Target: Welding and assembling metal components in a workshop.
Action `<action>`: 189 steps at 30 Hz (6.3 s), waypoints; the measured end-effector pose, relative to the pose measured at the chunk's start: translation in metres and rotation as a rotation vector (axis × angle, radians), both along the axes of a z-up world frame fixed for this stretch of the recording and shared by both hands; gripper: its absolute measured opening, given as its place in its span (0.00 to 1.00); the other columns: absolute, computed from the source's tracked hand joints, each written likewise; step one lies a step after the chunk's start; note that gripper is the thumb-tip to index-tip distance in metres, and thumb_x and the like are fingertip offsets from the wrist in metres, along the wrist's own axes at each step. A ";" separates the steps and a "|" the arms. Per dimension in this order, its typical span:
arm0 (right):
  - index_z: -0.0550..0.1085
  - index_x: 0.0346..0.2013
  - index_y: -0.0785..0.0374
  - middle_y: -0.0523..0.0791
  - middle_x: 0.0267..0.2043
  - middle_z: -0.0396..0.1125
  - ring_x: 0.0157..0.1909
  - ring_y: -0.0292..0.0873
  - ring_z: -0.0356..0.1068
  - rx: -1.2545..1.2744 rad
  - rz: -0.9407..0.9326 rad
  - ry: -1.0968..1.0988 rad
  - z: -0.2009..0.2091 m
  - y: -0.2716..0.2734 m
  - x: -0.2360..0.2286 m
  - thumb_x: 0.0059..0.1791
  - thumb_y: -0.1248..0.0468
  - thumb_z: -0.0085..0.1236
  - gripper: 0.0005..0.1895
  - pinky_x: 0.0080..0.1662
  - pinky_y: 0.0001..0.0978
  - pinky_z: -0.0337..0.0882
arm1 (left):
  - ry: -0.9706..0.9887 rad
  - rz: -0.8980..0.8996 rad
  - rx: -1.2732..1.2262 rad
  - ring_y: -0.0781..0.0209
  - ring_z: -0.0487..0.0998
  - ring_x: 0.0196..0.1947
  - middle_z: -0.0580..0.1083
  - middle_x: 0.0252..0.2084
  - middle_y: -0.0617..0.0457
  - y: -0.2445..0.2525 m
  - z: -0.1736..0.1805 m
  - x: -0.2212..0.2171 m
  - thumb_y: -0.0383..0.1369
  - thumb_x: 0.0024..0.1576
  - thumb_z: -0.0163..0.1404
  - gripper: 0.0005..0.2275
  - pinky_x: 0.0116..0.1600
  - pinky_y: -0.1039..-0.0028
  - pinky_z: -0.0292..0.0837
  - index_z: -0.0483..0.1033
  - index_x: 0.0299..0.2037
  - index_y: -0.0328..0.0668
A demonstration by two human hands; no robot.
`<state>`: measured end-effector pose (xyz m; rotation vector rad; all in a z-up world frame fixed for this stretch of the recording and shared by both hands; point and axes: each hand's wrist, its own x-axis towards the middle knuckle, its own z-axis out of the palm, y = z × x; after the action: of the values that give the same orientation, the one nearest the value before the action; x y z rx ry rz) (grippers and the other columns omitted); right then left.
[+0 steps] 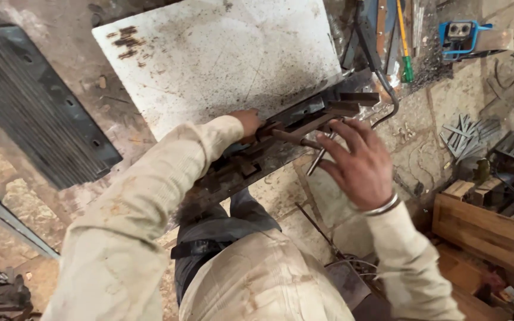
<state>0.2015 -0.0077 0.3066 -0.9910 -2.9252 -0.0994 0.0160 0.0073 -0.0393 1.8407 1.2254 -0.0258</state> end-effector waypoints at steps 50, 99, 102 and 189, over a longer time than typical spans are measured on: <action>0.71 0.55 0.59 0.52 0.49 0.74 0.47 0.54 0.76 -0.878 -0.662 0.215 -0.231 0.041 0.204 0.48 0.43 0.59 0.29 0.49 0.47 0.74 | 0.165 1.125 0.900 0.39 0.66 0.68 0.65 0.68 0.37 -0.127 0.328 0.123 0.37 0.63 0.57 0.21 0.68 0.54 0.64 0.73 0.64 0.36; 0.80 0.48 0.63 0.55 0.48 0.75 0.50 0.61 0.75 -0.378 -0.778 -0.068 -0.344 0.448 0.349 0.50 0.44 0.62 0.25 0.48 0.55 0.75 | 0.254 1.680 0.825 0.40 0.72 0.62 0.71 0.60 0.38 -0.067 0.287 0.354 0.27 0.62 0.54 0.16 0.64 0.58 0.68 0.74 0.59 0.32; 0.80 0.45 0.63 0.57 0.48 0.73 0.49 0.61 0.74 -0.451 -0.680 -0.186 -0.351 0.441 0.380 0.47 0.41 0.61 0.28 0.48 0.54 0.74 | 0.247 1.695 0.837 0.42 0.73 0.61 0.71 0.60 0.38 -0.065 0.288 0.358 0.28 0.62 0.53 0.15 0.65 0.58 0.68 0.74 0.59 0.32; 0.72 0.30 0.57 0.41 0.23 0.59 0.21 0.38 0.58 -1.245 -0.878 1.149 -0.237 0.389 0.357 0.60 0.58 0.43 0.17 0.24 0.35 0.59 | -0.058 1.861 0.446 0.52 0.82 0.45 0.80 0.50 0.43 -0.013 0.164 0.321 0.43 0.59 0.58 0.22 0.53 0.66 0.78 0.76 0.59 0.39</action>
<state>0.5586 0.3809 0.0700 -1.5159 -1.1463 1.6830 0.3374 -0.0053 0.1244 0.3476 2.5099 1.3405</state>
